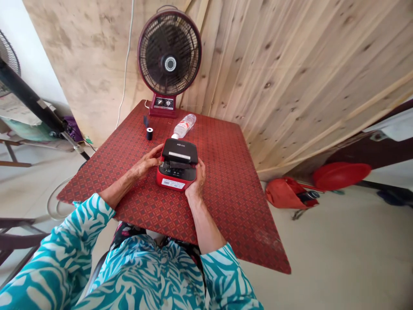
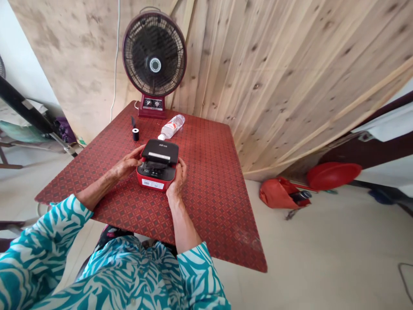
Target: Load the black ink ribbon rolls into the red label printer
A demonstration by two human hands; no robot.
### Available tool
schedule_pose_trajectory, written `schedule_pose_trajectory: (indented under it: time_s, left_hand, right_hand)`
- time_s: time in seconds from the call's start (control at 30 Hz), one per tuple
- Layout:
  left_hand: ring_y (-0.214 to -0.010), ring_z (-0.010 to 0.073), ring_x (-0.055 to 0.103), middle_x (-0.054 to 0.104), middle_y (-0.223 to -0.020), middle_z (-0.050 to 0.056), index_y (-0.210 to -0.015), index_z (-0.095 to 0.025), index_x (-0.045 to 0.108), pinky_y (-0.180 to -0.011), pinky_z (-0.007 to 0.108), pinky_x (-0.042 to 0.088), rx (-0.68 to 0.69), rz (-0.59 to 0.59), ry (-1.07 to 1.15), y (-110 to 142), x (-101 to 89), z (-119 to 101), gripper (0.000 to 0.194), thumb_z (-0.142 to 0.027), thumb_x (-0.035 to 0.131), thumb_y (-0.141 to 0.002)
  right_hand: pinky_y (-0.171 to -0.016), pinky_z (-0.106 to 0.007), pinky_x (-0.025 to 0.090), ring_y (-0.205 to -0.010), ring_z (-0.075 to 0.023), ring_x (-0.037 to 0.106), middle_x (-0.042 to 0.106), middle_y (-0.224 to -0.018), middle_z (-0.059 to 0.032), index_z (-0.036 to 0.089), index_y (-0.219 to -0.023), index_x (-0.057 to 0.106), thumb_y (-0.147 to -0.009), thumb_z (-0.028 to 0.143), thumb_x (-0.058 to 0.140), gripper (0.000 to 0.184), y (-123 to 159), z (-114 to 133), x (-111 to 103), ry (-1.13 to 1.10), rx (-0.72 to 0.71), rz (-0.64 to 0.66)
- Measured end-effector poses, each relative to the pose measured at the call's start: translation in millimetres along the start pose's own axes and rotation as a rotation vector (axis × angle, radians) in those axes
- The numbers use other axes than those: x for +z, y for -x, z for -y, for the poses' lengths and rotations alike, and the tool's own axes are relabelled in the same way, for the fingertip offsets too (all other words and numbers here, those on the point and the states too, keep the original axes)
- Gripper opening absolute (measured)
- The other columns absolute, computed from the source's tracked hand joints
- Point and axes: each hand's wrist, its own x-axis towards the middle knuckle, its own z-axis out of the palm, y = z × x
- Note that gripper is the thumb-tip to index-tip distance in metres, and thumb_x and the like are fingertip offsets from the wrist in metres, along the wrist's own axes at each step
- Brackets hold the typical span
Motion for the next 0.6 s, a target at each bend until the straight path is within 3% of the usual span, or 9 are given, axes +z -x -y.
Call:
schedule_pose_trajectory:
  time_s: [0.4, 0.5, 0.6]
  left_hand:
    - [-0.141, 0.0357, 0.043, 0.051, -0.152, 0.007, -0.148, -0.026, 0.045, -0.113, 0.050, 0.039, 0.027, 0.003, -0.042, 0.2, -4.7, 2.8, 0.081, -0.026, 0.063, -0.069]
    - [-0.141, 0.0358, 0.042, 0.051, -0.150, 0.008, -0.141, -0.025, 0.052, -0.112, 0.050, 0.039, 0.069, -0.091, -0.228, 3.4, -0.7, -8.1, 0.072, -0.031, 0.065, -0.070]
    - [-0.129, 0.0307, 0.054, 0.063, -0.135, 0.008, -0.123, -0.023, 0.065, -0.111, 0.046, 0.040, 0.212, -0.241, -0.612, 4.6, 11.4, -33.0, 0.047, -0.039, 0.064, -0.078]
  right_hand:
    - [-0.093, -0.035, 0.049, -0.107, -0.0186, 0.061, 0.068, -0.118, -0.0047, 0.022, -0.120, 0.063, -0.085, 0.055, 0.050, 0.050, -3.0, -6.8, -3.9, 0.103, -0.054, 0.037]
    - [-0.093, -0.035, 0.049, -0.107, -0.0185, 0.061, 0.069, -0.117, -0.0046, 0.022, -0.119, 0.064, -0.084, 0.055, 0.051, 0.049, -4.4, -9.5, -4.1, 0.092, -0.039, 0.040]
    - [-0.095, -0.036, 0.048, -0.108, -0.0185, 0.060, 0.069, -0.116, -0.0040, 0.023, -0.115, 0.065, -0.084, 0.055, 0.053, 0.046, -6.1, -10.4, -2.3, 0.063, -0.049, 0.045]
